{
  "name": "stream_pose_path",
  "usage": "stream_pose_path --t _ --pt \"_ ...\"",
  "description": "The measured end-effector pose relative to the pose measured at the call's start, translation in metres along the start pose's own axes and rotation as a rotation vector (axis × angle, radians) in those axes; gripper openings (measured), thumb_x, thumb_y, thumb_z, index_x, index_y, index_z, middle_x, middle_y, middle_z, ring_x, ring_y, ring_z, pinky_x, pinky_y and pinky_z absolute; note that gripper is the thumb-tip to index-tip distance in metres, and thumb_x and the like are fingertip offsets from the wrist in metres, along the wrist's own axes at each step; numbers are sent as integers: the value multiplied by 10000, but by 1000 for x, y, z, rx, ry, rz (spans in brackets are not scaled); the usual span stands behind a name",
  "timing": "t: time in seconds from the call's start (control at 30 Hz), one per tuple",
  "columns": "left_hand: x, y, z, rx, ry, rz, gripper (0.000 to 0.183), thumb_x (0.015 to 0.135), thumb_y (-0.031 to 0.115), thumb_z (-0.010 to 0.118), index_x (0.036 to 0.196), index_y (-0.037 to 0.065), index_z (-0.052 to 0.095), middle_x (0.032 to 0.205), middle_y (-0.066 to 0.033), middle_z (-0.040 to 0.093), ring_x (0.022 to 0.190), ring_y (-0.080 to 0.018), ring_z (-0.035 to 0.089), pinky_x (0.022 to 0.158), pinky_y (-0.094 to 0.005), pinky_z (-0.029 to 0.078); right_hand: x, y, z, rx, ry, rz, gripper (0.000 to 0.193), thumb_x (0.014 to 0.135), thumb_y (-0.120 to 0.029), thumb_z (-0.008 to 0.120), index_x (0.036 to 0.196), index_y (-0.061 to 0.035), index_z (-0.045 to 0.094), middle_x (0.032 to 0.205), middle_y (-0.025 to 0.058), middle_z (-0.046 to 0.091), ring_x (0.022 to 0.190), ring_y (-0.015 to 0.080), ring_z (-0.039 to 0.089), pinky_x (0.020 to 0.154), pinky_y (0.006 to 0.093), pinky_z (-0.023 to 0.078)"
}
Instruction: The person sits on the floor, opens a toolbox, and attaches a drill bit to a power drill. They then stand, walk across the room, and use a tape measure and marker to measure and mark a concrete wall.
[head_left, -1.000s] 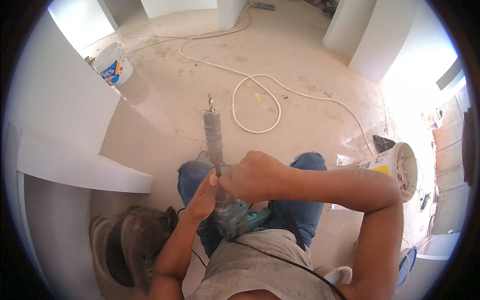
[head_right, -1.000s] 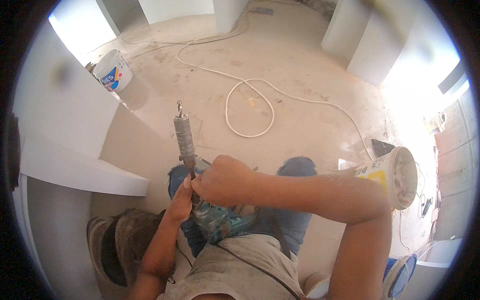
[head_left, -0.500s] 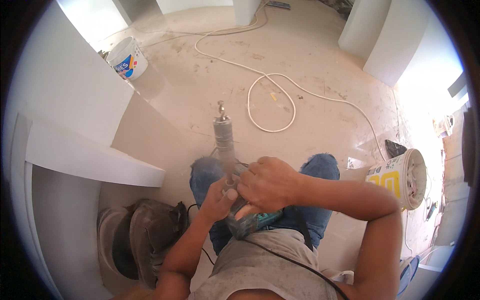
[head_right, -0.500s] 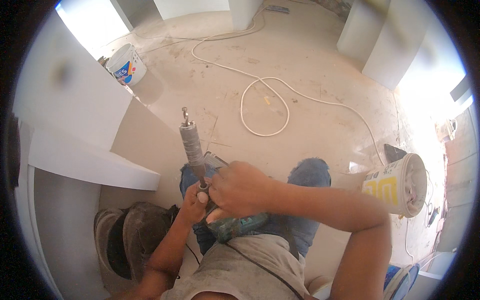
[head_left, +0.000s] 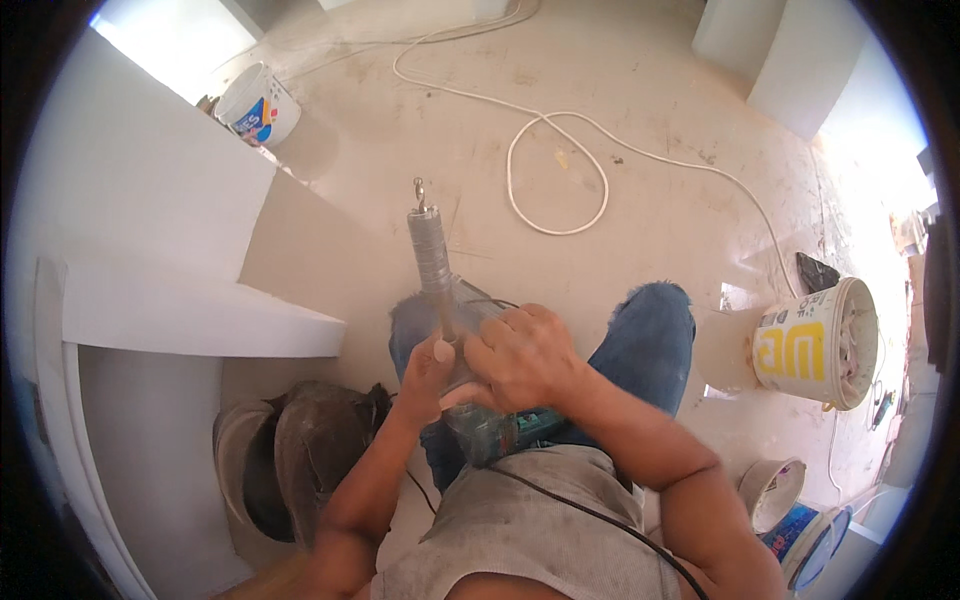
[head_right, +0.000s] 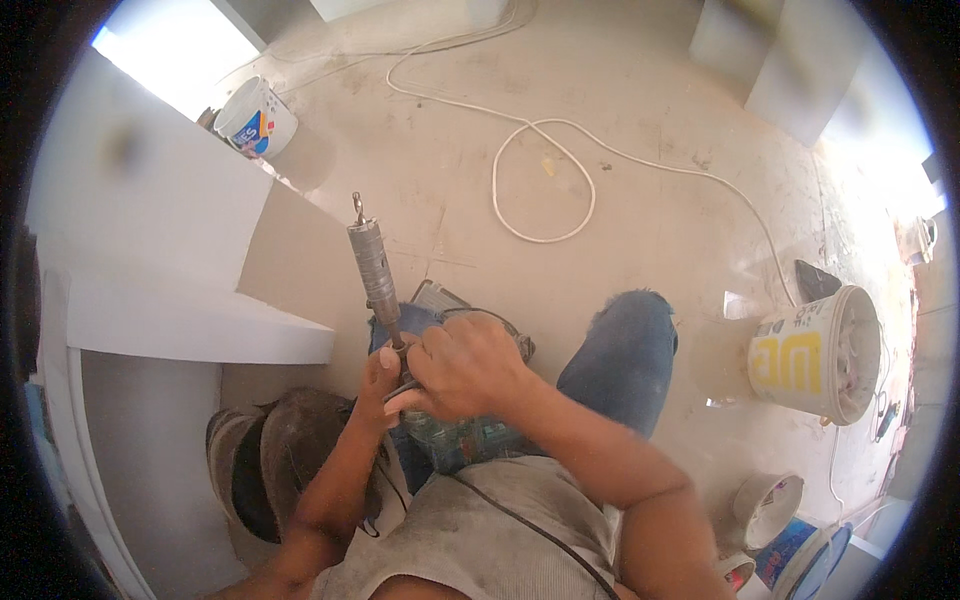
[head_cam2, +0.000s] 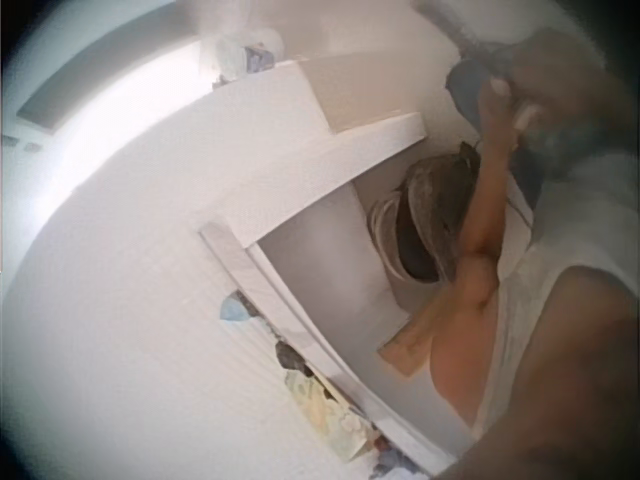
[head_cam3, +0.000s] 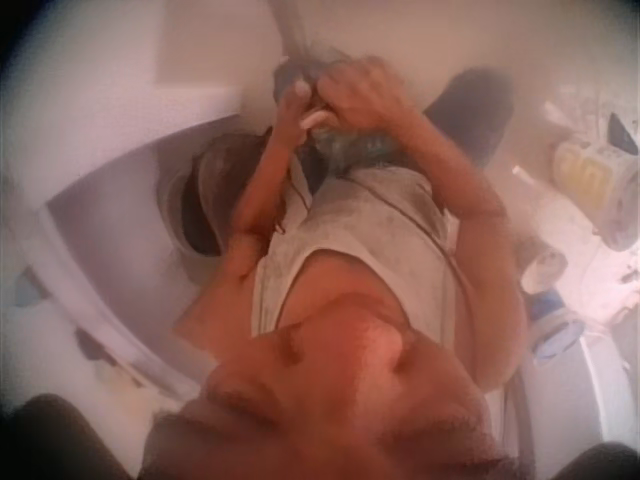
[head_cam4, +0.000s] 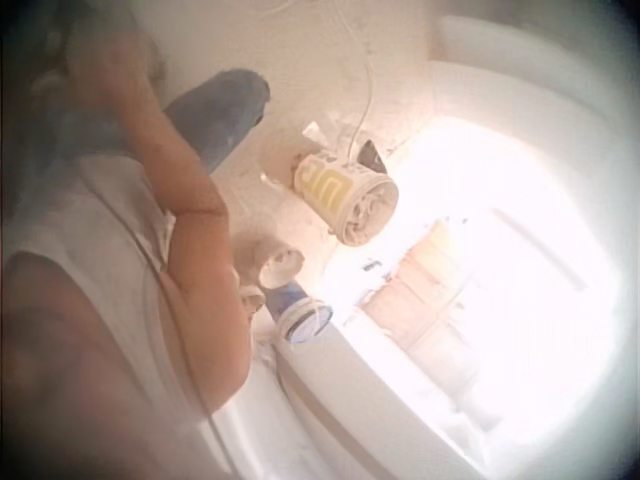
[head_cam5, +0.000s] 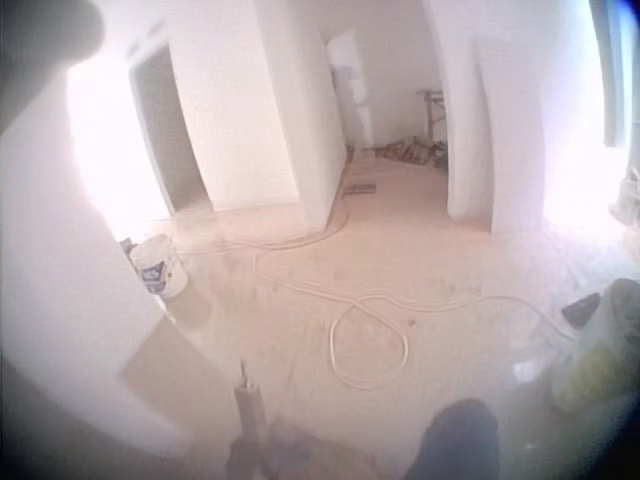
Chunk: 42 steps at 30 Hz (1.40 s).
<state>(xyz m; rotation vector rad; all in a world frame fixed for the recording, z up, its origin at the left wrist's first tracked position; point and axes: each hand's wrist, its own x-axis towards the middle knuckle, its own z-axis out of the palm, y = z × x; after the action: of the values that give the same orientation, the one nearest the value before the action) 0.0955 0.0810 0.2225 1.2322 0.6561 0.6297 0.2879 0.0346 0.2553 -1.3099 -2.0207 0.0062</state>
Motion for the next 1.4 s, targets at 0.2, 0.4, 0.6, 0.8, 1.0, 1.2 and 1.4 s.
stream_pose_path --t 0.2,0.4,0.6,0.8,1.0,1.2,1.4 --pt "9 -7 1 -54 1 -51 518 1091 472 465 1255 -3 592 1126 -69 666 1045 -139 624 912 -312 512 27 46 -22 73 -440 -266 604 914 -649 569 777 -70 670 692 125 676 643 349 691 569 465 538" --pt "4 -17 4 39 -32 2 444 1090 450 491 1173 30 610 1046 -40 666 943 -136 636 855 -313 515 43 52 -31 -55 -421 -550 393 814 -494 752 707 -171 555 550 25 557 454 219 596 394 393 431" --pt "6 -22 1 -115 16 -13 509 1082 528 467 1027 39 596 871 -44 668 824 -149 655 810 -313 512 26 62 -50 113 -206 -401 393 810 -308 789 665 -85 499 574 75 507 504 315 516 474 434 376" --pt "3 -35 -31 76 274 -278 579 964 599 616 968 34 739 1035 -117 745 1098 -249 641 1045 -406 431 -28 129 -74 396 49 476 423 1076 -333 519 831 -15 654 630 34 533 591 178 502 587 393 417" --pt "-38 -122 -76 -327 407 -204 369 883 319 780 1128 76 647 974 -106 688 1010 -299 694 926 -459 541 -93 154 -1 1207 192 1230 598 1083 -524 446 1163 32 651 731 79 614 617 184 604 588 342 540" --pt "-21 -88 -55 -412 632 -459 207 871 170 743 1017 98 615 822 -44 637 887 -255 698 954 -481 536 -142 178 25 1328 -10 1425 467 1009 -397 652 1219 21 650 721 41 585 631 153 573 597 299 467" --pt "-9 -70 -50 -450 688 -579 167 833 79 712 973 108 624 791 -55 630 844 -245 688 965 -495 528 -120 200 36 1192 45 1664 364 960 -380 702 1031 -27 650 716 12 569 631 130 555 596 285 452"
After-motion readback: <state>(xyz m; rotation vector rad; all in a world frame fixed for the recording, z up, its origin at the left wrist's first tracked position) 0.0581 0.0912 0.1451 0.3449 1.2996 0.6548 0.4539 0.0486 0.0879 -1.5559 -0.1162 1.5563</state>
